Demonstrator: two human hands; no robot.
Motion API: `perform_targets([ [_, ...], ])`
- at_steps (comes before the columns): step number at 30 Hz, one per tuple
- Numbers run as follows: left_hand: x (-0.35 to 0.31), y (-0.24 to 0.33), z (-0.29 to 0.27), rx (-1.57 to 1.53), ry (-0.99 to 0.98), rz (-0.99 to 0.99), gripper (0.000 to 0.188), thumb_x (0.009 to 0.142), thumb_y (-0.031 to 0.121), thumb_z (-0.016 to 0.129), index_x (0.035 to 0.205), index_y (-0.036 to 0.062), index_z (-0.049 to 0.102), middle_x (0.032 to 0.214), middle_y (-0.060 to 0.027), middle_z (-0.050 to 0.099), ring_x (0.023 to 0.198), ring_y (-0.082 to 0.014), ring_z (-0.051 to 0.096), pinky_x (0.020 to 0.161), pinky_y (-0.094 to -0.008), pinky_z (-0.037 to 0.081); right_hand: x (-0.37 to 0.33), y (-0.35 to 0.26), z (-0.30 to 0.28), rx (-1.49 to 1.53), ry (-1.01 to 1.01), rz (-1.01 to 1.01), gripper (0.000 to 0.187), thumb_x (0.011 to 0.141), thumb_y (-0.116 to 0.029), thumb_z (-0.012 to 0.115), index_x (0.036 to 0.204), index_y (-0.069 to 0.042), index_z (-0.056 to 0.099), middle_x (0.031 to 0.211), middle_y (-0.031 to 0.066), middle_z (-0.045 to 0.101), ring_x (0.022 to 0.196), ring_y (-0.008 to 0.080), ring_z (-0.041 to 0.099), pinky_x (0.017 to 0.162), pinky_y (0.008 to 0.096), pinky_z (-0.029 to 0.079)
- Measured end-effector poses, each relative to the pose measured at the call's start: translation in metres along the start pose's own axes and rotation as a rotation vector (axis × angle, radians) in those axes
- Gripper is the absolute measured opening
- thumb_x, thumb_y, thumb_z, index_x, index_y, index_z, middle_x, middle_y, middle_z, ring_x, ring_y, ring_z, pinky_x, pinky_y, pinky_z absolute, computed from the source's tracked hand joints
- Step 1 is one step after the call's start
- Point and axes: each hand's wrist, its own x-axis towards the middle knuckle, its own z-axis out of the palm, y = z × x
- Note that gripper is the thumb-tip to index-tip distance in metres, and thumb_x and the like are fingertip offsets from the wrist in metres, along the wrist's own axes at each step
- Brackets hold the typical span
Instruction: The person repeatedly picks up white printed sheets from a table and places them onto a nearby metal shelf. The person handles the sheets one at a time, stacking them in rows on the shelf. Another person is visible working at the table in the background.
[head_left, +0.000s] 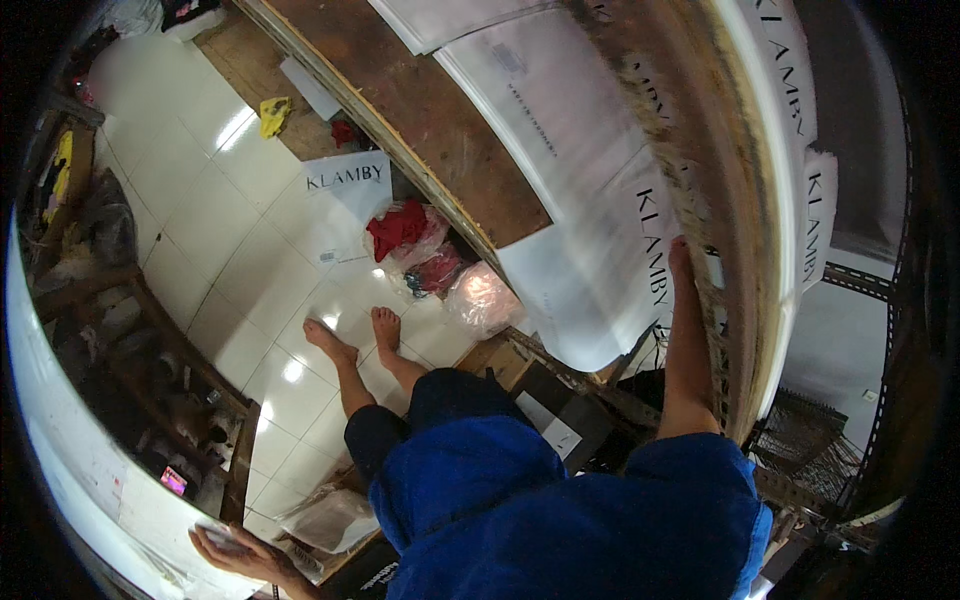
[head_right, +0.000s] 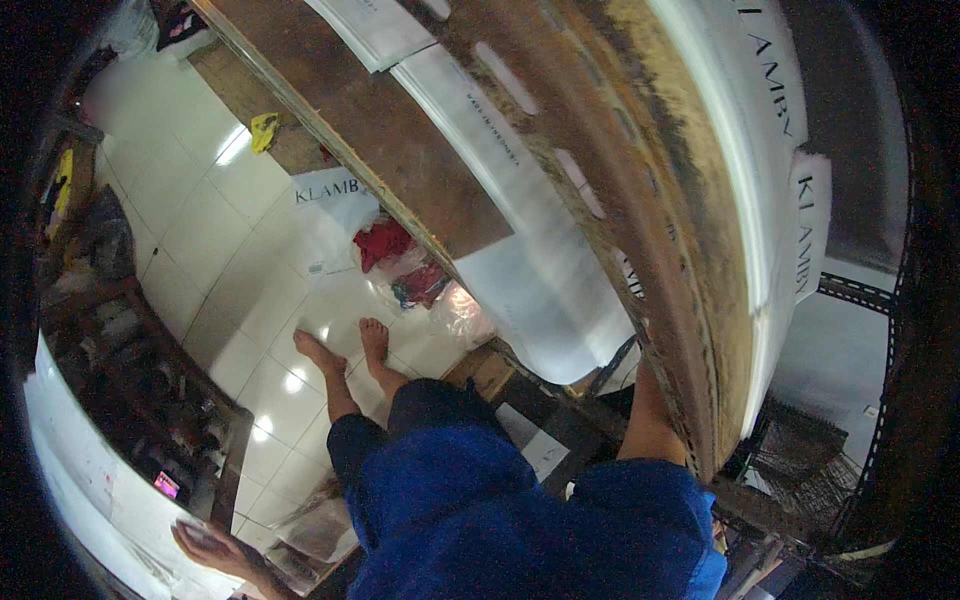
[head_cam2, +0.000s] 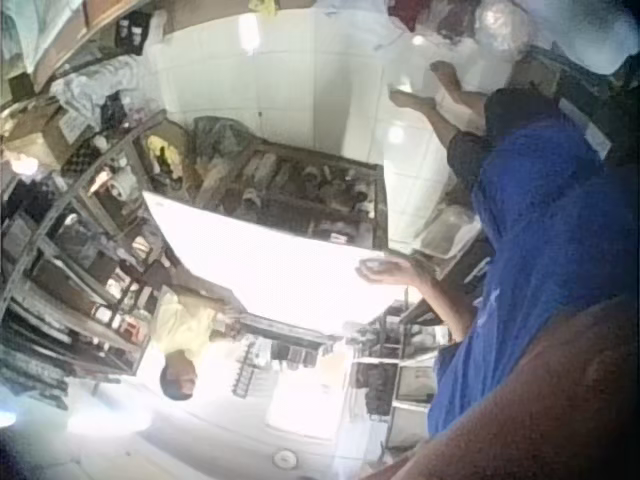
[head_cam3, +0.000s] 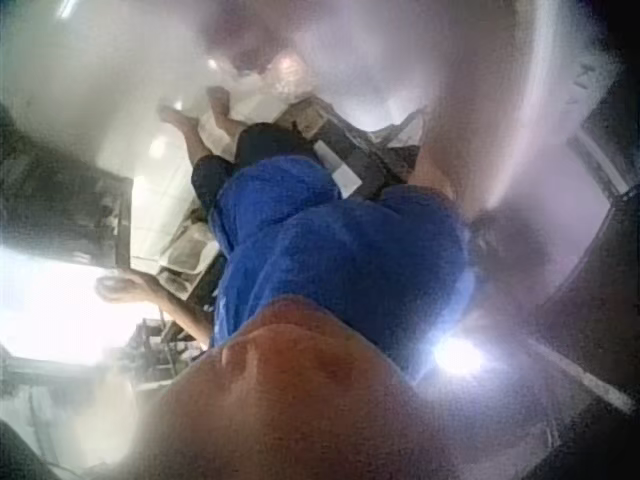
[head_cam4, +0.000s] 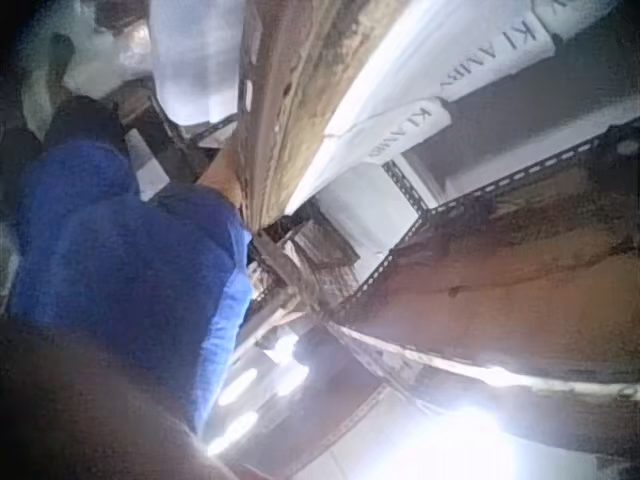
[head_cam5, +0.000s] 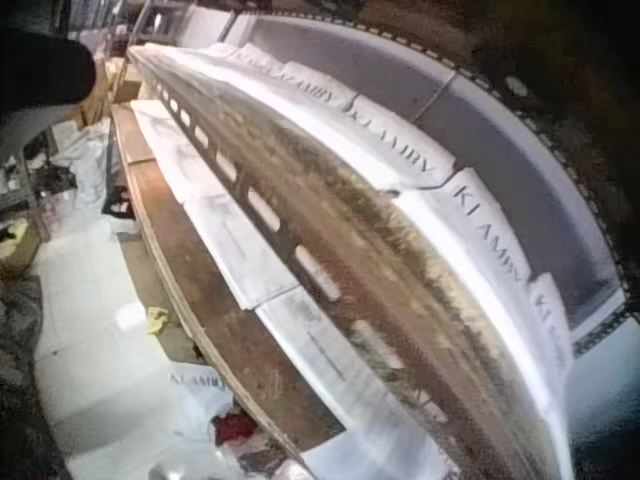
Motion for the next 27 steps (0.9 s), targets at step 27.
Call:
perform_targets([
  [27,0.012,0.024,0.009,0.037,-0.165,-0.124,0.066,0.1,0.043,0.032,0.137,-0.011,0.031,0.139,-0.0326,0.029,0.128,-0.0463,0.029,0.106,-0.0574,0.024,0.158,0.036,-0.003,-0.045,0.472,0.019,0.018,0.085,-0.013,0.057,0.098,-0.005,0.066,0.098,0.0111,0.067,0.091,0.0279,0.064,0.082,0.0414,0.052],
])
